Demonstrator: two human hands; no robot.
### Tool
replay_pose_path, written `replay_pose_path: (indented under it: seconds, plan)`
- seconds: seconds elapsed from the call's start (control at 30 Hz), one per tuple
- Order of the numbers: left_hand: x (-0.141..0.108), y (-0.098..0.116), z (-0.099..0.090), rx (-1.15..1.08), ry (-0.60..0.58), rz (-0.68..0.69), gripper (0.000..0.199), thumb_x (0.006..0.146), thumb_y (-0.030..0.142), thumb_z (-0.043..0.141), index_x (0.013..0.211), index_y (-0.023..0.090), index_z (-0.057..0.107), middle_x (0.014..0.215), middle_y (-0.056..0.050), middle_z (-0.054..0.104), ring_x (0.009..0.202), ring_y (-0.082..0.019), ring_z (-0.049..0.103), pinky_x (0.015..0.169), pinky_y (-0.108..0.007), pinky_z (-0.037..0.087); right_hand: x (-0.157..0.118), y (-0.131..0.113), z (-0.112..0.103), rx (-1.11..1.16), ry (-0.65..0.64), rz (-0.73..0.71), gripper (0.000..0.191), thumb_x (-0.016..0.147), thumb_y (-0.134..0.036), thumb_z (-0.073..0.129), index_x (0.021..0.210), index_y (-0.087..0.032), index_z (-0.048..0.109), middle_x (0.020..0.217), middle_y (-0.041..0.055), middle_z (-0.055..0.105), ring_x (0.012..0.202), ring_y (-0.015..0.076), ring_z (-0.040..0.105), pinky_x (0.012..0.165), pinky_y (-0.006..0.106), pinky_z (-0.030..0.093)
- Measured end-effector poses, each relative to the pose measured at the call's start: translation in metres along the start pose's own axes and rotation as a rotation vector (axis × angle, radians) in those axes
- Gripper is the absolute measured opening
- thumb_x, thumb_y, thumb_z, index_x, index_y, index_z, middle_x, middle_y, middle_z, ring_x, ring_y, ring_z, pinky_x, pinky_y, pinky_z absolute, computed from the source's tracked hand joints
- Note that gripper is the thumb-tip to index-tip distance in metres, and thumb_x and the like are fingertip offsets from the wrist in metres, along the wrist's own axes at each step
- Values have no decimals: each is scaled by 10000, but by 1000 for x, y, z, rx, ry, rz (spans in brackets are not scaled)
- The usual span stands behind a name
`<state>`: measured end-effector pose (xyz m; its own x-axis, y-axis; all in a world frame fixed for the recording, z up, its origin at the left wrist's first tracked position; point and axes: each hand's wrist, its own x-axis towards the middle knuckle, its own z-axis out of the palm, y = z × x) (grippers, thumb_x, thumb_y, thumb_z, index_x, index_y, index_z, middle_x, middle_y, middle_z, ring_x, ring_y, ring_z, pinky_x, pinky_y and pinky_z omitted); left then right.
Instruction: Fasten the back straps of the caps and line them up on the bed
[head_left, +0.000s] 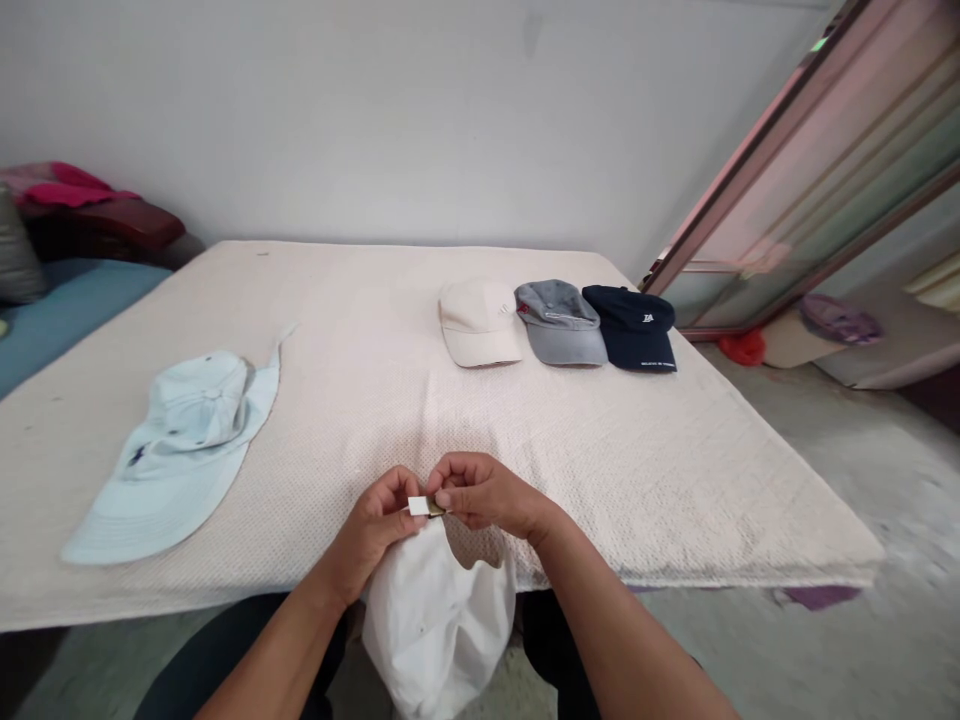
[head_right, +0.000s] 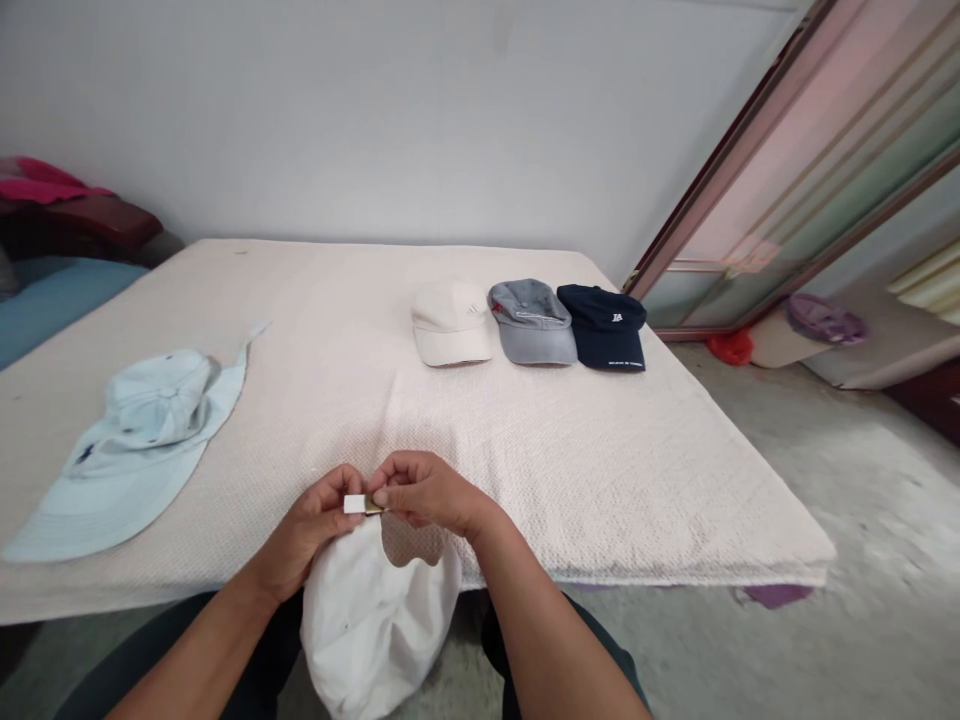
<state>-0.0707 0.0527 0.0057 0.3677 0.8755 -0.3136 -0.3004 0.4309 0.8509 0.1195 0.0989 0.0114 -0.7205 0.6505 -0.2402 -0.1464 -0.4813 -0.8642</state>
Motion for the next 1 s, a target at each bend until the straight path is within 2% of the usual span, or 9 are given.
replay_pose_path:
  seconds: [0.3,0.43,0.53,0.63,0.8,1.0]
  plan:
    - [-2,-3,-1,90,-29,-28,279,725,331,725,797,192,494,680,48,475,591,-85,405,548,-213,299,0,-1,5,-54,36,3,211,724,-297,734,834,-163,614,528,-78,439,448,40,313,389,169,211]
    - [-1,-4,-1,103,30,-22,261,728,307,730,776,192,500,683,43,502,608,-92,443,570,-217,327,0,0,5,-74,41,-17,222,743,-320,718,861,-164,612,550,-68,458,457,46,342,399,175,225]
    - [0,-4,-2,52,59,14,232,724,276,734,780,192,525,703,38,528,643,-101,481,619,-228,365,-4,-1,1,-88,28,-34,209,787,-319,675,908,-157,620,604,-41,507,491,56,406,428,184,274]
    - [0,-4,-3,6,79,21,227,705,252,747,785,192,543,726,34,551,667,-108,503,653,-236,381,-9,-3,-4,-89,18,-26,181,817,-291,639,941,-160,619,579,-48,490,481,56,408,444,188,285]
    - [-2,-2,0,20,65,-3,238,675,254,767,775,184,562,706,31,556,651,-108,492,629,-229,369,-9,-1,-3,-7,10,-23,196,764,-236,675,938,-165,623,576,-60,479,458,45,365,415,181,239]
    - [-1,1,7,98,51,-17,276,636,267,795,739,170,558,672,34,529,623,-102,447,592,-221,339,-3,5,1,25,-18,-26,218,737,-214,681,942,-171,622,598,-48,524,479,57,417,423,184,255]
